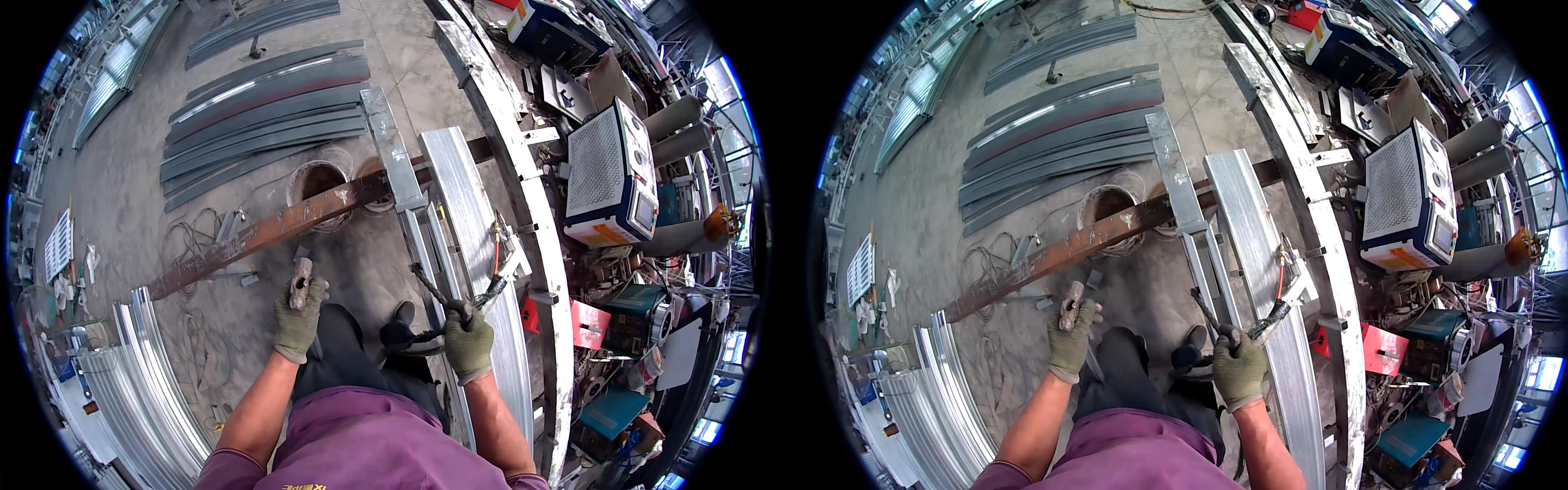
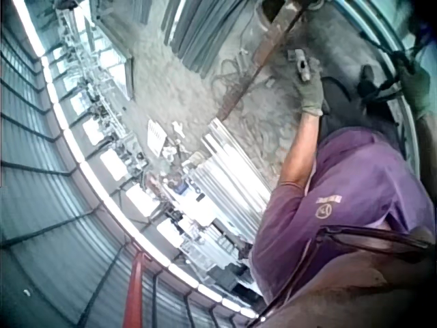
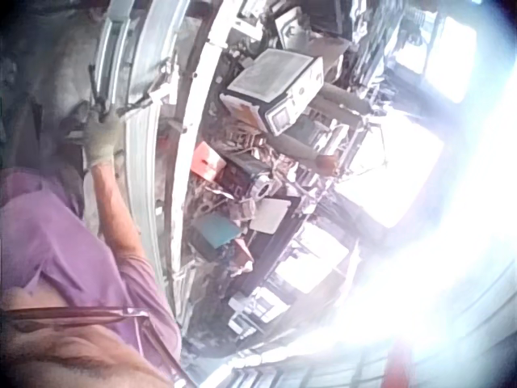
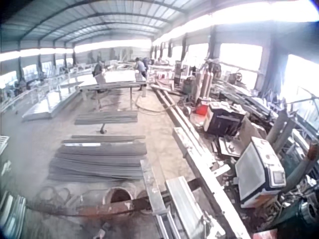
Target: The person welds metal frame components using a handheld welding torch, then uses a hammer to tap and align the pieces. The person repeatedly positions and welds sections of the frame, occasionally adjusting the workpiece and using a hammer to ensure alignment.
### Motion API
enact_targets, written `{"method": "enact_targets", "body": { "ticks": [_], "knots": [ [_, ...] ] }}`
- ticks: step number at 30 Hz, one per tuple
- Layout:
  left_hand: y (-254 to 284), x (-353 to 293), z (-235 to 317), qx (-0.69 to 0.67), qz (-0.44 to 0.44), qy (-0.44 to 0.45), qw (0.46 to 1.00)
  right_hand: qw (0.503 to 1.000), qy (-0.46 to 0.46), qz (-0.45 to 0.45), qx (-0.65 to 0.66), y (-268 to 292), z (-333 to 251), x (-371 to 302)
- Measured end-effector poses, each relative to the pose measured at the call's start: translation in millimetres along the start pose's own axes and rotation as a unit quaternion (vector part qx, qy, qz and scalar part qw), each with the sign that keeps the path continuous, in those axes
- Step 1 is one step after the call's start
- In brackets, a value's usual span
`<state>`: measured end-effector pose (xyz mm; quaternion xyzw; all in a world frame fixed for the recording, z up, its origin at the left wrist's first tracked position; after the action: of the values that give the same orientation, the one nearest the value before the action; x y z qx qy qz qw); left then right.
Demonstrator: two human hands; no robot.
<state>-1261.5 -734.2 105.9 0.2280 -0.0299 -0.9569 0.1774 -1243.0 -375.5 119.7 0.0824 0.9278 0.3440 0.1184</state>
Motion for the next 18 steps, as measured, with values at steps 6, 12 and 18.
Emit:
{"method": "enact_targets", "body": {
  "ticks": [6,12,18],
  "knots": [
    [3,29,1,-0.024,-0.008,0.038,0.999,0.984,0.022,-0.080,-0.160,-6,-35,12],
    [-6,77,-39,0.033,-0.085,0.066,0.994,0.955,-0.220,-0.056,0.190,2,-27,19],
    [-11,131,-62,0.151,-0.217,-0.008,0.964,0.940,-0.270,0.025,0.208,3,-86,-17]
  ]
}}
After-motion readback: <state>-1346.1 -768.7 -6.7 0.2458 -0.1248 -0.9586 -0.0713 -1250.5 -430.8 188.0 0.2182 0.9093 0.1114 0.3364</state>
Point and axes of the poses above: each hand's wrist, its own x-axis towards the middle knuckle, its own y-axis out of the back of the hand, z = x × y, the point moved 8 cm from there along x, towards the middle knuckle, and after that the axes turned 4 degrees about y, right-handed, at the moved point
